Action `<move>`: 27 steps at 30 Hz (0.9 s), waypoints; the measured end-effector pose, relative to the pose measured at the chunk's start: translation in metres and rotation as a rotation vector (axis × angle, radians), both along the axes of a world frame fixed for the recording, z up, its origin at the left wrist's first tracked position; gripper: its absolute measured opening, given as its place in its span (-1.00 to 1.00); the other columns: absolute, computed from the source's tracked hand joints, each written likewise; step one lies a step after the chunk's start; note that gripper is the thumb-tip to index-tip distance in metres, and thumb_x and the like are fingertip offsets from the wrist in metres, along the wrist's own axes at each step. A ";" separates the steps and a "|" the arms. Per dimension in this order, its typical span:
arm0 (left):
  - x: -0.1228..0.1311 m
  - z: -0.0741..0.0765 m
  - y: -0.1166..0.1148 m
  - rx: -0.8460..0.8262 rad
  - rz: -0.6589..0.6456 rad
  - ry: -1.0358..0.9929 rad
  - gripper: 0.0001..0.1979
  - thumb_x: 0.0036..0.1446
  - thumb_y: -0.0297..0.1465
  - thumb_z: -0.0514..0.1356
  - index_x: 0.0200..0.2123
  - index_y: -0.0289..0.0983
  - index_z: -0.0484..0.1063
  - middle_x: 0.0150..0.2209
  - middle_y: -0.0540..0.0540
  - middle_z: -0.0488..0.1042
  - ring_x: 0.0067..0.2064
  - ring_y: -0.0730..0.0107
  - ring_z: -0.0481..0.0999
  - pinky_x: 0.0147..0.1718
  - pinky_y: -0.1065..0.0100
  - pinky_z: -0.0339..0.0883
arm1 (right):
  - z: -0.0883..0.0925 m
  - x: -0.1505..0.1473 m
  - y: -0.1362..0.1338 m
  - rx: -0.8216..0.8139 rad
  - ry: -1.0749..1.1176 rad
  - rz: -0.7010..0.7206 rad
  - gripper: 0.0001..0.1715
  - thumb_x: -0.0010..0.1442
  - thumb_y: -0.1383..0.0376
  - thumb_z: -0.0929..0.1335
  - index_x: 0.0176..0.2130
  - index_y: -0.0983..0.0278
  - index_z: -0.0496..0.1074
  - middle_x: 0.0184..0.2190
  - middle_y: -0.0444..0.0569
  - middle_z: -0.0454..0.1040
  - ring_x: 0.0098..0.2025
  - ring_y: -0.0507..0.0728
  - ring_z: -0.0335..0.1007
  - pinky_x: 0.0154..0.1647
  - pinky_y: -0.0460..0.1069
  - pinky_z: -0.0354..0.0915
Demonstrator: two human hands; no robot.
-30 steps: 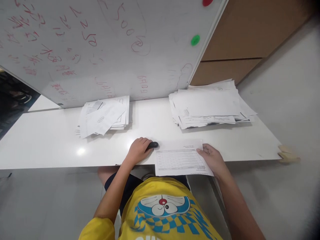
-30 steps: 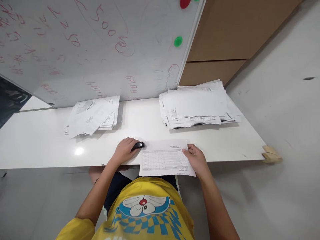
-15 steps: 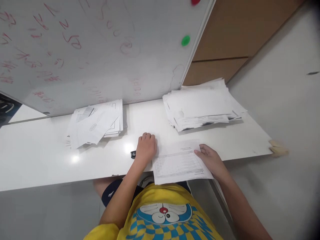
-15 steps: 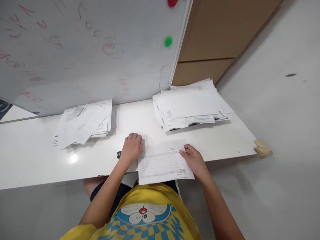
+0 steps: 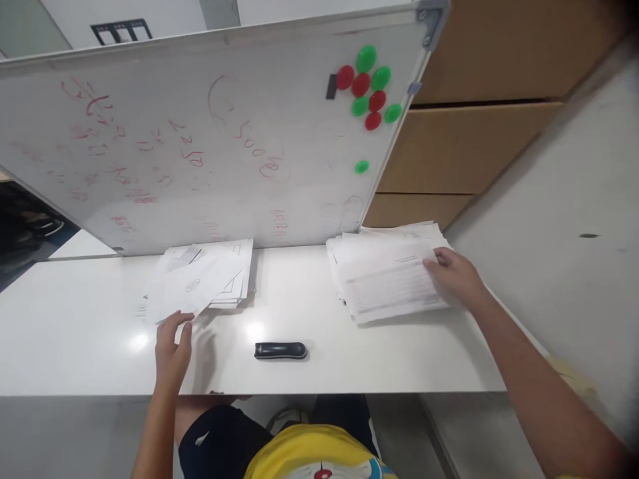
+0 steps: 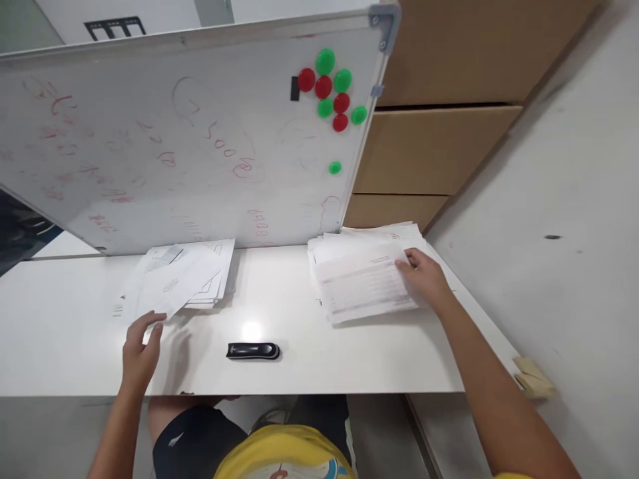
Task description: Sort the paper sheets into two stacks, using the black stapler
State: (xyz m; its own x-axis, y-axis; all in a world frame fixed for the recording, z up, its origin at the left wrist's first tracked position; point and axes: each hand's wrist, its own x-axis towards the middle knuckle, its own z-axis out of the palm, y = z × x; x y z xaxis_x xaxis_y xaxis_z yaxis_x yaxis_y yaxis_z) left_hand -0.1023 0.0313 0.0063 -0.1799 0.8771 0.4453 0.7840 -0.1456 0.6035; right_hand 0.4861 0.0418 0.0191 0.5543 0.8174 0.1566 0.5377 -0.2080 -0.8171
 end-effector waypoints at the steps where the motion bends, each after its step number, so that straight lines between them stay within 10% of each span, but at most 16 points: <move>1: -0.005 -0.008 0.000 0.000 0.003 0.017 -0.79 0.15 -0.29 0.06 -0.18 -0.17 0.40 -0.06 -0.14 0.42 0.16 0.07 0.28 0.10 0.04 0.20 | -0.006 0.011 0.017 -0.055 -0.075 -0.017 -0.85 -0.02 0.26 0.34 -0.35 0.22 0.43 -0.40 0.01 0.51 -0.32 0.23 0.38 -0.24 0.10 0.20; 7: -0.018 -0.042 -0.006 -0.168 0.177 -0.317 -0.37 0.04 -0.26 0.21 0.18 -0.11 0.10 0.26 -0.18 0.09 0.27 0.07 0.12 0.17 0.05 0.11 | -0.018 0.004 0.052 0.059 -0.562 -0.282 -0.40 0.00 0.28 0.35 0.05 0.36 0.27 0.14 0.41 0.24 0.13 0.47 0.16 0.02 0.29 0.03; 12: -0.006 -0.028 0.012 -0.123 0.299 -1.043 -0.54 -0.05 -0.32 0.30 -0.06 -0.18 0.27 -0.21 -0.06 0.42 -0.24 0.40 0.46 -0.36 0.43 0.33 | -0.002 -0.097 0.055 0.401 -0.593 -0.037 -0.51 0.17 0.21 0.28 0.08 0.27 0.19 0.16 0.29 0.22 0.24 0.34 0.05 0.15 0.24 -0.06; 20: 0.029 -0.015 0.038 -0.140 0.202 -1.411 -0.68 -0.10 -0.41 0.27 -0.49 -0.24 0.10 -0.59 0.17 0.06 -0.63 0.69 0.06 -0.70 0.56 -0.08 | -0.019 -0.277 0.057 0.154 0.125 0.672 -0.52 0.05 0.29 0.35 0.00 0.16 0.29 0.08 0.07 0.31 0.06 0.29 0.25 0.19 0.25 -0.08; 27: 0.058 -0.006 -0.025 -0.321 -0.036 -1.458 -0.71 -0.11 -0.33 0.29 -0.48 -0.24 0.18 -0.59 0.15 0.08 -0.63 0.63 0.06 -0.68 0.50 -0.04 | -0.031 -0.309 0.056 -0.162 0.518 0.734 -0.62 0.09 0.06 0.34 -0.13 0.18 0.37 -0.15 0.01 0.47 -0.16 0.17 0.40 -0.19 0.06 0.31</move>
State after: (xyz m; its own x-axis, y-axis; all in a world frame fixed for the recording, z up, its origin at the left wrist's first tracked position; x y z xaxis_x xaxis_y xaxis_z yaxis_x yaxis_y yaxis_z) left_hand -0.0446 0.0067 0.0003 -0.2618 0.9139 -0.3103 -0.5222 0.1363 0.8419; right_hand 0.1770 0.0974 -0.0121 -0.1445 0.9828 -0.1148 0.1545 -0.0922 -0.9837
